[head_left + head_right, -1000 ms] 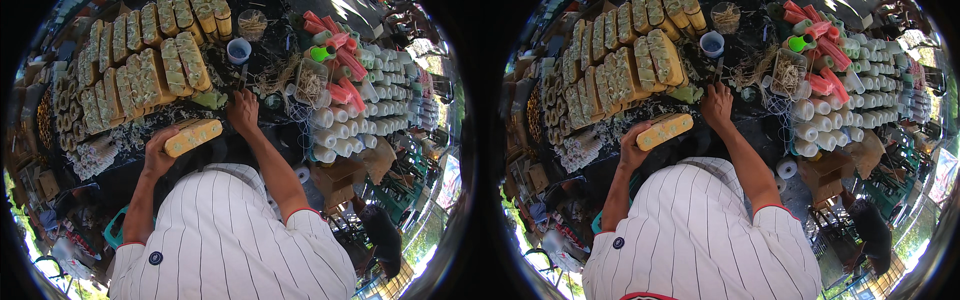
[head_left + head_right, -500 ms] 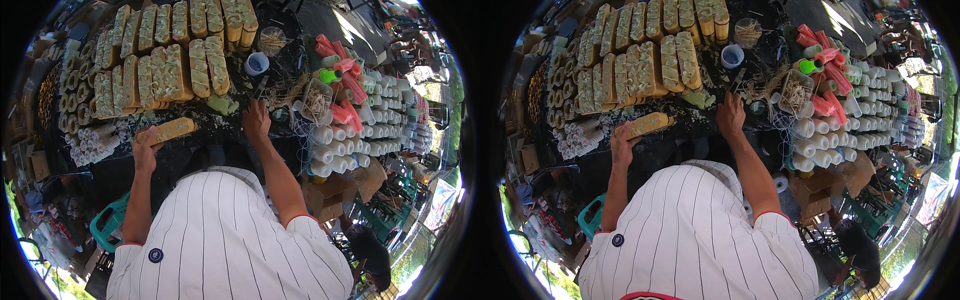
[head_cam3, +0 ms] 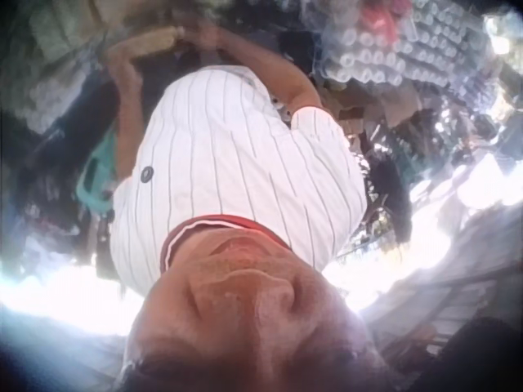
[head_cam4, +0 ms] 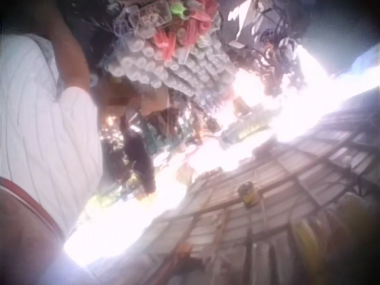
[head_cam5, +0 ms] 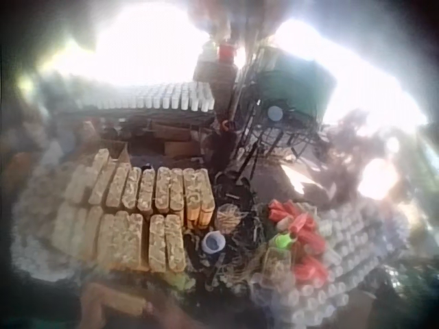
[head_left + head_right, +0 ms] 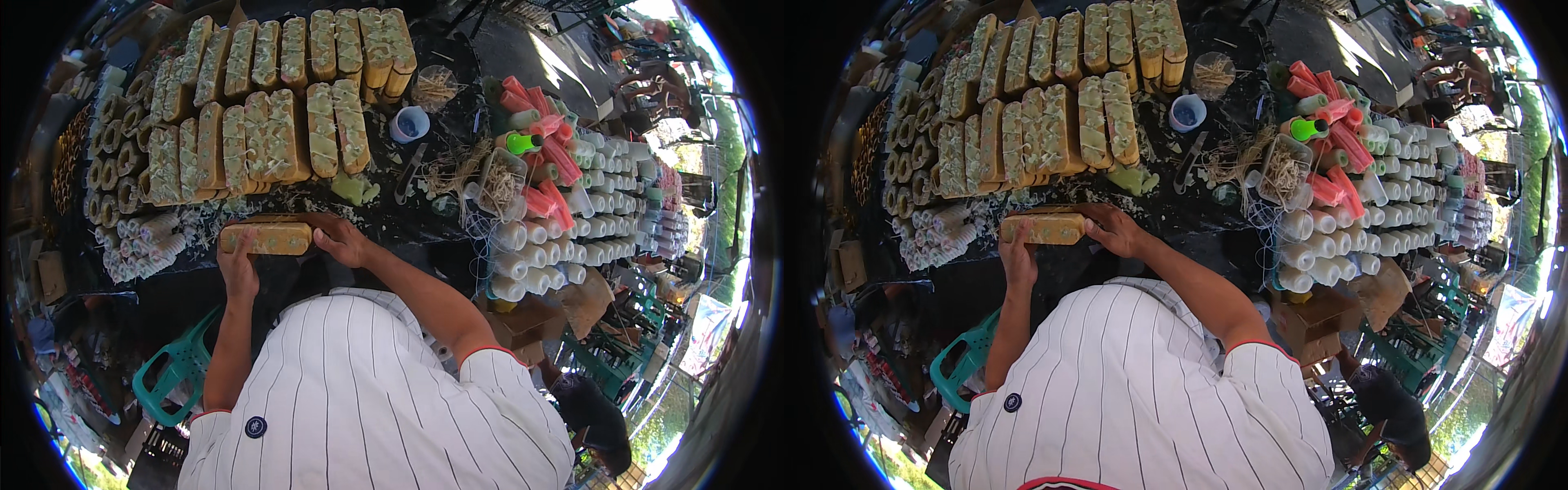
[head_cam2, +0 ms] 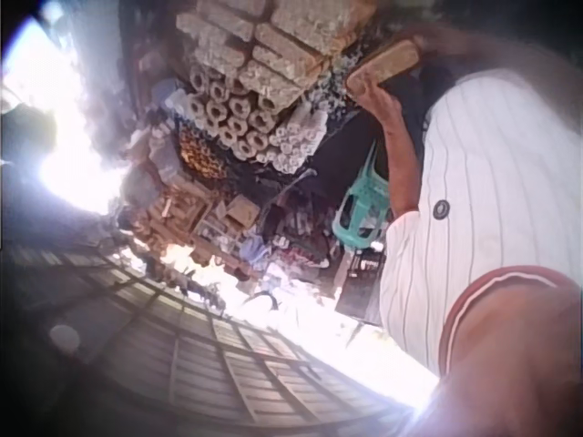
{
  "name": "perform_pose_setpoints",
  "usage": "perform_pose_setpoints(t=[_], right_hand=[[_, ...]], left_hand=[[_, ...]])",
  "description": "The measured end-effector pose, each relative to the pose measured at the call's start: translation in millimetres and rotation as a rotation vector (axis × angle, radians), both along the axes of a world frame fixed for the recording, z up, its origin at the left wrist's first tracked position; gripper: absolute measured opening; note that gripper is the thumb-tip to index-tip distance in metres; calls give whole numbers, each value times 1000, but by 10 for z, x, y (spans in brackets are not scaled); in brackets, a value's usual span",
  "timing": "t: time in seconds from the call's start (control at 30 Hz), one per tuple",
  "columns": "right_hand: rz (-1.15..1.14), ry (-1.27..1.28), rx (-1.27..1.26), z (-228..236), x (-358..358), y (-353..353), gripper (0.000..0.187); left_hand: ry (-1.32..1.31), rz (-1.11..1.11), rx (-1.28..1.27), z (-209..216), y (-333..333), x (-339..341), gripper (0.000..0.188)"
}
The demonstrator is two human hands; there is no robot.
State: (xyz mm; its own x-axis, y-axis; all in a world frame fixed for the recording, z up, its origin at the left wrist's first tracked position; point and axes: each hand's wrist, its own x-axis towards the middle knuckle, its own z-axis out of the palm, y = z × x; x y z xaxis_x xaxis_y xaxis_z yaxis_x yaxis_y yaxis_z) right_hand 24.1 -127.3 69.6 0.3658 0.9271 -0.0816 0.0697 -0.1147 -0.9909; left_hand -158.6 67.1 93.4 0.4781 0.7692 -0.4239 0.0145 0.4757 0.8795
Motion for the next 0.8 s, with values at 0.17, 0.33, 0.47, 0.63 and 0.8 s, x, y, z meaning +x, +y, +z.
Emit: perform_pose_setpoints(t=[0.17,0.33,0.47,0.63,0.8], right_hand=[[91,156,-306,-380,145,36,84],[6,194,-176,-67,-38,154,78],[241,153,-59,499,-13,351,90],[488,276,-357,167,135,552,90],[494,200,-539,441,106,1038,81]], left_hand=[[57,54,-132,250,-210,199,49],[69,-6,-193,230,-104,36,59],[97,-4,-176,342,-117,-11,68],[35,-34,-195,290,-155,-107,68],[-143,-10,-50,157,-183,-108,71]])
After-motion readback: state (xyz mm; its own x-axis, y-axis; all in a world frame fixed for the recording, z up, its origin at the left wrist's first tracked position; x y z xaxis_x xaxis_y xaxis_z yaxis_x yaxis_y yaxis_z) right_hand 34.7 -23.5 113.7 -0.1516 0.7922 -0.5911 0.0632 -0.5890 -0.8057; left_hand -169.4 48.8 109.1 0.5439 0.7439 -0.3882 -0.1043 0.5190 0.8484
